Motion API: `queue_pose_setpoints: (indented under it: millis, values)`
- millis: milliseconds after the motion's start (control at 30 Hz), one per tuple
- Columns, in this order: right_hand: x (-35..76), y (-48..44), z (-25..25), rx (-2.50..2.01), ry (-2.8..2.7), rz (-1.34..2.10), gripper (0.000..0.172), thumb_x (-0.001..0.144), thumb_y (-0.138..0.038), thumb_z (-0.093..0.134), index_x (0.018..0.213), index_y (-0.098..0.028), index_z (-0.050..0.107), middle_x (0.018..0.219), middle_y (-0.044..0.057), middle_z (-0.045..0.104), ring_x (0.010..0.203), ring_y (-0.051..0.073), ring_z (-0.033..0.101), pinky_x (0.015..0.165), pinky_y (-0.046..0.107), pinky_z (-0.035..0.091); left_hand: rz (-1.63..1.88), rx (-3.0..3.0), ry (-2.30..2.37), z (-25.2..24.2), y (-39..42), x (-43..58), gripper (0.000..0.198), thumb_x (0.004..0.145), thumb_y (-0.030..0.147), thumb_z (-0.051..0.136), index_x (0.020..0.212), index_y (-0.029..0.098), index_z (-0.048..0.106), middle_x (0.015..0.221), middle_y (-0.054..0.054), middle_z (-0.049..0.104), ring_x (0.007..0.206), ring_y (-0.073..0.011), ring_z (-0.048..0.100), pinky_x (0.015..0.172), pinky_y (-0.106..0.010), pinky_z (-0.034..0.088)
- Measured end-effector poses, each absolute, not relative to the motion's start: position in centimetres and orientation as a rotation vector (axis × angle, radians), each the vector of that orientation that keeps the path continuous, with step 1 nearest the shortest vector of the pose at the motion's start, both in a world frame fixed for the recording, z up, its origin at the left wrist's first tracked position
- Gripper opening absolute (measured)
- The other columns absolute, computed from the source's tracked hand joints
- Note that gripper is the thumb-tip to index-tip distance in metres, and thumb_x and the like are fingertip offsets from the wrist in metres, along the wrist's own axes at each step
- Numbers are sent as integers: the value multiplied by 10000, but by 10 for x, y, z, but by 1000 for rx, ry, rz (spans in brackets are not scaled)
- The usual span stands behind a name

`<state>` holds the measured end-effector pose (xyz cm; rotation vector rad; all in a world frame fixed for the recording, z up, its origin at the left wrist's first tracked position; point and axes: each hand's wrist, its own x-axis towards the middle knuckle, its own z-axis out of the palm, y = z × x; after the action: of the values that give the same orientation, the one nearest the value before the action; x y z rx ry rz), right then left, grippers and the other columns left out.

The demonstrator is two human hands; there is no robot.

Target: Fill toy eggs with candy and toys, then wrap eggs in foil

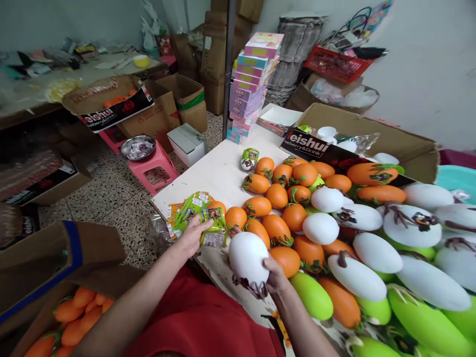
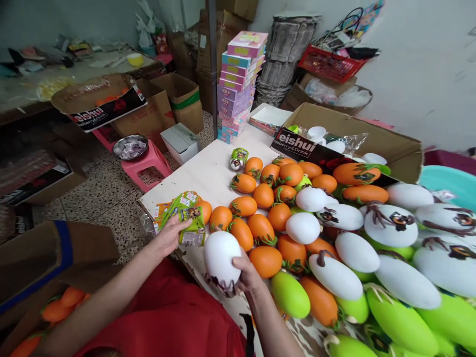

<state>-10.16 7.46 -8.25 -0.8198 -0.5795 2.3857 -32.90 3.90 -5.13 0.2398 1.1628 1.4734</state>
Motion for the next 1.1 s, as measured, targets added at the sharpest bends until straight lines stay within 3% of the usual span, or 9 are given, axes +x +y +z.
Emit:
queue_pose_setpoints:
  millis: [167, 333, 500, 600, 733, 867, 967, 1100]
  values:
    - [-120, 69, -72, -806, -954, 2297, 764, 558, -371, 814, 1263, -184, 586, 1089, 100, 716, 931, 297, 680, 701, 375, 596, 1452, 250, 1209, -54, 36, -316, 392, 617, 311, 886, 918, 139, 703, 861, -59, 762, 879, -225, 711, 778, -276, 531]
    - [-121, 74, -74, -796, -1002, 2272, 775, 576, -440, 791, 1274, -181, 575, 1052, 94, 708, 865, 271, 665, 599, 312, 558, 1451, 121, 1136, -53, 32, -322, 325, 653, 337, 873, 847, 135, 709, 832, -67, 768, 807, -198, 723, 726, -248, 542]
    - [-110, 81, -63, -724, -1128, 2303, 813, 508, -421, 840, 1247, -194, 586, 1080, 75, 704, 948, 283, 650, 690, 329, 557, 1339, 124, 1011, -45, 34, -329, 344, 765, 409, 784, 936, 115, 732, 927, -122, 774, 837, -236, 735, 783, -322, 578]
    - [-107, 84, -57, -681, -1199, 2348, 849, 489, -359, 871, 1266, -192, 571, 1150, 80, 687, 991, 289, 644, 724, 331, 556, 1312, 183, 1057, -41, 38, -333, 280, 759, 328, 797, 931, 116, 736, 903, -108, 778, 780, -210, 734, 772, -310, 581]
    - [-101, 79, -66, -796, -916, 2362, 750, 608, -421, 831, 1268, -175, 572, 1080, 95, 726, 907, 267, 695, 671, 317, 572, 1153, 363, 1085, -34, 44, -341, 249, 759, 291, 795, 915, 103, 751, 893, -108, 777, 761, -191, 725, 726, -265, 568]
    - [-90, 71, -80, -894, -656, 2382, 658, 647, -388, 828, 1225, -180, 592, 1050, 97, 750, 930, 275, 722, 797, 378, 595, 935, 501, 1006, -28, 48, -343, 285, 769, 313, 784, 957, 102, 753, 918, -115, 774, 782, -198, 720, 747, -269, 554]
    - [-82, 71, -85, -917, -555, 2440, 663, 632, -358, 843, 1216, -168, 591, 1050, 112, 756, 971, 296, 721, 842, 413, 593, 799, 609, 962, -28, 51, -341, 336, 786, 348, 767, 1007, 97, 740, 966, -116, 768, 847, -203, 712, 810, -281, 534]
    - [-74, 74, -90, -995, -478, 2471, 572, 669, -421, 816, 1129, -136, 631, 995, 138, 765, 906, 304, 737, 752, 403, 617, 702, 735, 1010, -31, 57, -335, 436, 787, 341, 760, 1165, 139, 684, 1121, -94, 735, 1029, -227, 672, 949, -322, 472]
